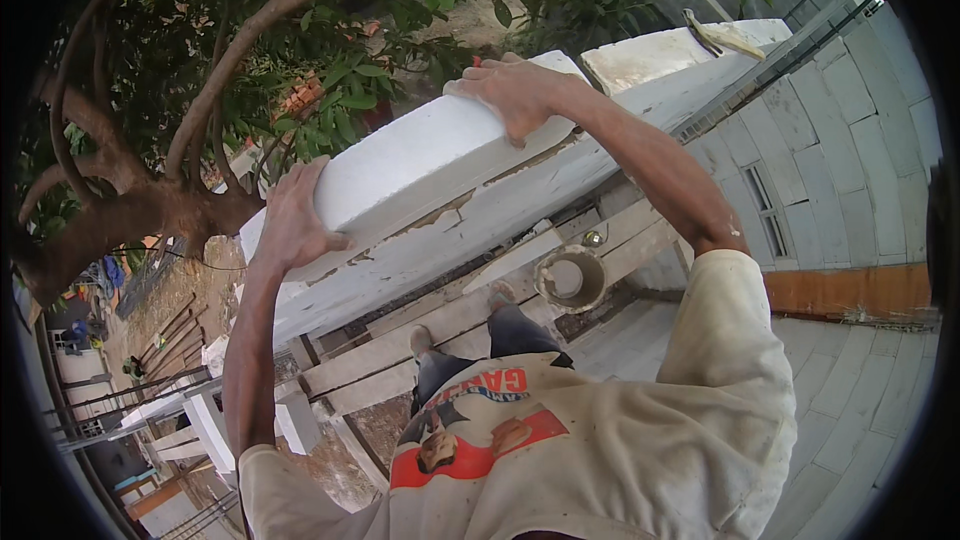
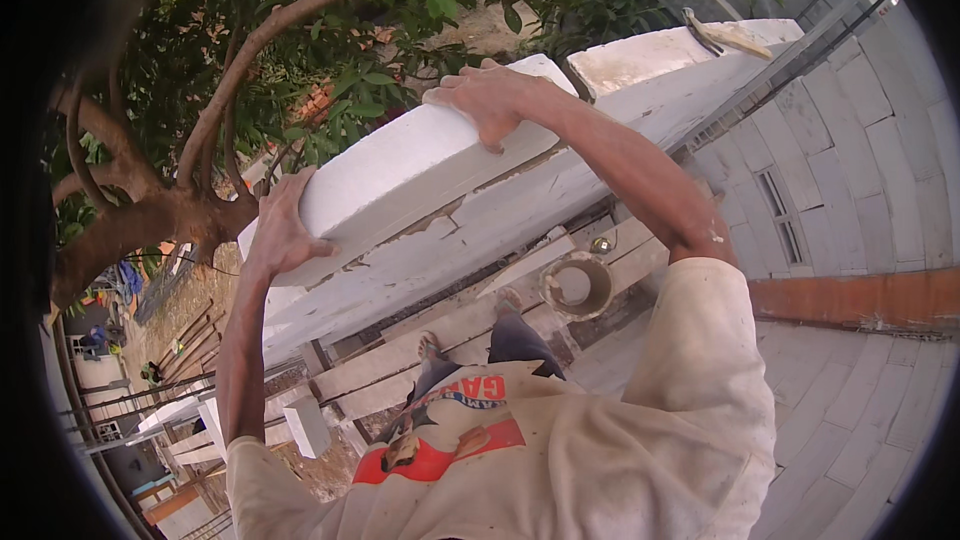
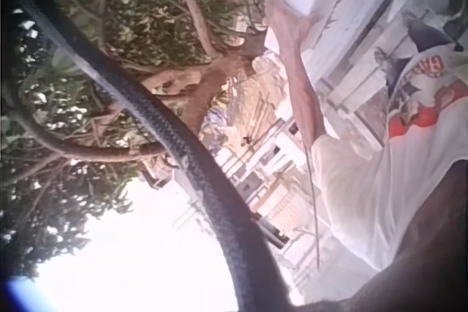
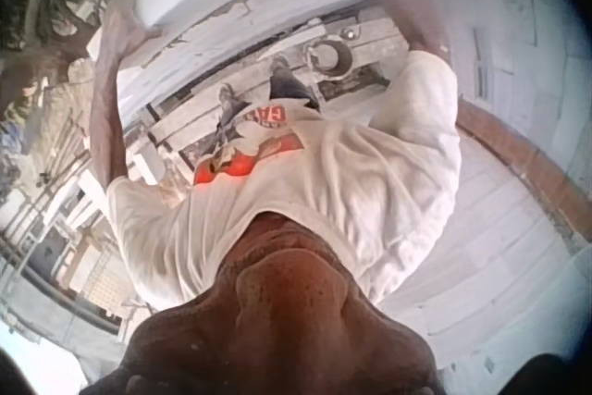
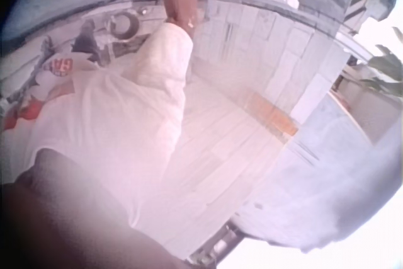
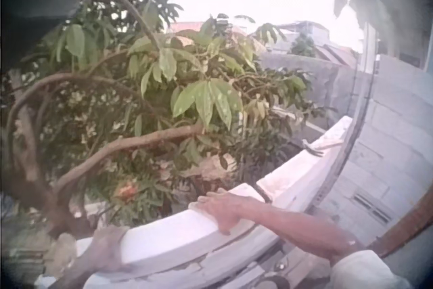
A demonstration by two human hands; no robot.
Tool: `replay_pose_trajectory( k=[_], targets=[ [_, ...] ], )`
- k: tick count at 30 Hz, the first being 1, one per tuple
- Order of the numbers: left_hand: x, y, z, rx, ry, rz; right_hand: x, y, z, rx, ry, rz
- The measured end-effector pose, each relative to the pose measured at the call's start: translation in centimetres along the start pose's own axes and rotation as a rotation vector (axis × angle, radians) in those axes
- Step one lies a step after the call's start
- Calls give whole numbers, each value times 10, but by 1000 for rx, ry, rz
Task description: The person applies mortar to the top of a wall using a trowel and positions lightweight concrete blocks on top of the mortar. The person then uses a hammer to tap the blocks into place and applies more mortar to fill the gaps between the blocks.
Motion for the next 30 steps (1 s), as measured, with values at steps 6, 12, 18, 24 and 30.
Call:
replay_pose_trajectory(
  k=[6,12,18,24,30],
  targets=[
    [11,16,6,-24,-2,-31,15,19,-6,-23,3,3],
    [17,21,13,-64,-8,-15,26,20,-11,16,-26,14],
    [21,27,19,-56,4,18,35,25,-15,17,0,-14],
    [31,24,25,-108,-32,26,54,0,-41,77,25,131],
    [37,22,25,-110,-76,54,235,-79,-190,653,603,30]
  ],
)
Point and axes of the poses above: each hand's wrist, its own z-axis towards the middle knuckle, its own y-axis out of the palm, x = y × z, the point moved 2 cm from there along z, towards the middle knuckle, and after that the axes turned 8 degrees about x, right-handed, at the moved point
